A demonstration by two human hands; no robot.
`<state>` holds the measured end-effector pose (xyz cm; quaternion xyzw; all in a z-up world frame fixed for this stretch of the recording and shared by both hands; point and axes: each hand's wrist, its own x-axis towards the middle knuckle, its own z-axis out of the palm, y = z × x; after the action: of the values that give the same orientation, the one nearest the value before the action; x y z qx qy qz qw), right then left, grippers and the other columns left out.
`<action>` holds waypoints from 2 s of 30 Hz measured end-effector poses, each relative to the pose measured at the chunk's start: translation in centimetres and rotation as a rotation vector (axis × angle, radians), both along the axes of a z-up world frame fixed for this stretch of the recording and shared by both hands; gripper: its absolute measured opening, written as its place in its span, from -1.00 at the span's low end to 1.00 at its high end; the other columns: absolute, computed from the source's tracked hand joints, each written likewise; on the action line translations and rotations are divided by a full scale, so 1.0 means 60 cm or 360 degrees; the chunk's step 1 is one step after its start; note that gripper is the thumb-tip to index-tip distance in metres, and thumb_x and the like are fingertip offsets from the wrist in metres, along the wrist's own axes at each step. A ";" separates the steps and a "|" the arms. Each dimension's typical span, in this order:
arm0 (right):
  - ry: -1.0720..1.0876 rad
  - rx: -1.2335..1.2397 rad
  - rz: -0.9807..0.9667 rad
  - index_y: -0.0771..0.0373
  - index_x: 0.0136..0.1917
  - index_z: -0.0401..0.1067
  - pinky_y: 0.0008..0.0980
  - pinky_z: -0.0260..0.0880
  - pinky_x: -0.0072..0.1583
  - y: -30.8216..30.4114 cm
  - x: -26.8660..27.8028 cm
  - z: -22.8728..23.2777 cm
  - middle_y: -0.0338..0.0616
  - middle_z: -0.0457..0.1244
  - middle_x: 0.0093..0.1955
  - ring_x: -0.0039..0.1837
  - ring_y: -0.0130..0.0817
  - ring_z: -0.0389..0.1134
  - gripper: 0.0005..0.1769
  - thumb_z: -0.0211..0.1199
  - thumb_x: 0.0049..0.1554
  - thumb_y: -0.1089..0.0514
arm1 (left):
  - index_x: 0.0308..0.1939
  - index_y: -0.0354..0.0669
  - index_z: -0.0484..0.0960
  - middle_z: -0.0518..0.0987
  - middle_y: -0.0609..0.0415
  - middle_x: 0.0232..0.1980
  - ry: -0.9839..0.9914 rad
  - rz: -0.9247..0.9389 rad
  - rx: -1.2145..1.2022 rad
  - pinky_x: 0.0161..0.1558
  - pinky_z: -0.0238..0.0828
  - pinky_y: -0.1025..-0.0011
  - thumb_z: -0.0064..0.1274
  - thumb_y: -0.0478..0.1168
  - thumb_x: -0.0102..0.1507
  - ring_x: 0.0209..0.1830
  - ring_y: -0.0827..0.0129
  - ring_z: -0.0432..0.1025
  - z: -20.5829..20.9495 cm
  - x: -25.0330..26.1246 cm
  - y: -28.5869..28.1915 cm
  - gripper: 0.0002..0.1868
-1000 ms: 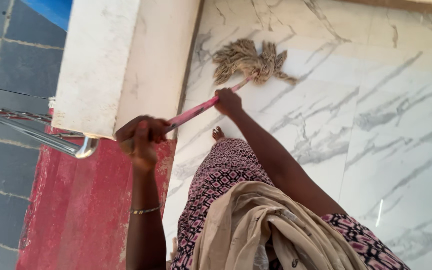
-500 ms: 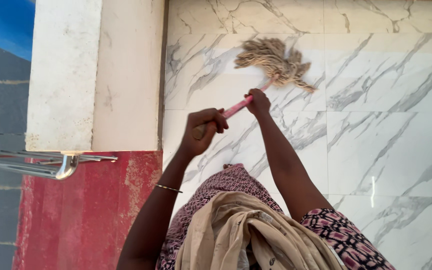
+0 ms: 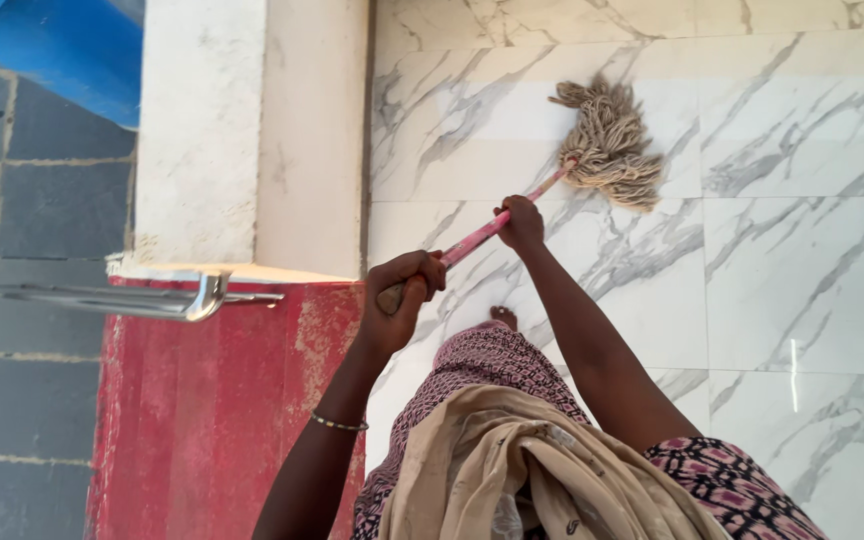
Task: The person mops a marble floor by hand using a mop with a pink handle, moving it in a back-and-forth motion across the surface.
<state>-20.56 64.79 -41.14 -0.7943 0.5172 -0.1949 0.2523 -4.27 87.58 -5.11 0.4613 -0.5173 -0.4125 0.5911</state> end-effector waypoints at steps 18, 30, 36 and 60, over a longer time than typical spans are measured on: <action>-0.0090 0.0164 0.0505 0.18 -0.20 0.51 -0.06 0.46 0.02 0.291 0.353 0.027 -0.03 0.36 -0.08 0.02 0.00 0.42 -0.78 0.32 0.08 -0.01 | -0.50 -0.32 0.38 0.37 0.07 -0.46 -0.0094 0.0792 0.0001 0.30 0.42 0.11 -0.33 -0.40 0.24 -0.33 0.33 0.37 0.045 0.125 0.319 -0.76; 0.0225 0.0216 0.0674 0.08 -0.15 0.53 -0.01 0.45 -0.03 0.374 0.277 0.144 -0.10 0.40 -0.11 0.02 -0.05 0.45 -0.86 0.21 0.03 0.07 | -0.64 -0.30 0.31 0.28 -0.02 -0.61 0.0043 0.0998 -0.0178 -0.08 0.60 0.06 -0.36 -0.41 0.13 -0.60 0.29 0.24 0.026 0.163 0.368 -0.76; 0.0345 0.0107 0.0593 0.05 -0.19 0.54 0.03 0.45 0.01 0.330 0.144 0.090 -0.09 0.41 -0.13 0.01 -0.01 0.45 -0.86 0.17 0.04 0.06 | -0.64 -0.30 0.35 0.31 0.00 -0.63 0.0149 0.0887 -0.0184 -0.07 0.66 0.04 -0.40 -0.41 0.16 -0.63 0.35 0.27 -0.004 0.116 0.320 -0.71; 0.0347 0.0163 -0.0443 0.11 -0.08 0.53 0.06 0.45 0.00 0.355 -0.474 0.104 -0.05 0.39 -0.02 0.00 0.07 0.45 -0.74 0.20 0.16 -0.08 | -0.55 -0.31 0.44 0.43 0.06 -0.55 0.0169 -0.0255 -0.0017 0.19 0.57 0.18 -0.30 -0.41 0.20 -0.47 0.42 0.40 -0.014 -0.337 0.183 -0.74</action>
<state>-49.00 86.09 -34.92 -0.7175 0.6557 -0.1141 0.2055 -24.47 98.58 -5.96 0.3927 -0.5227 -0.4797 0.5852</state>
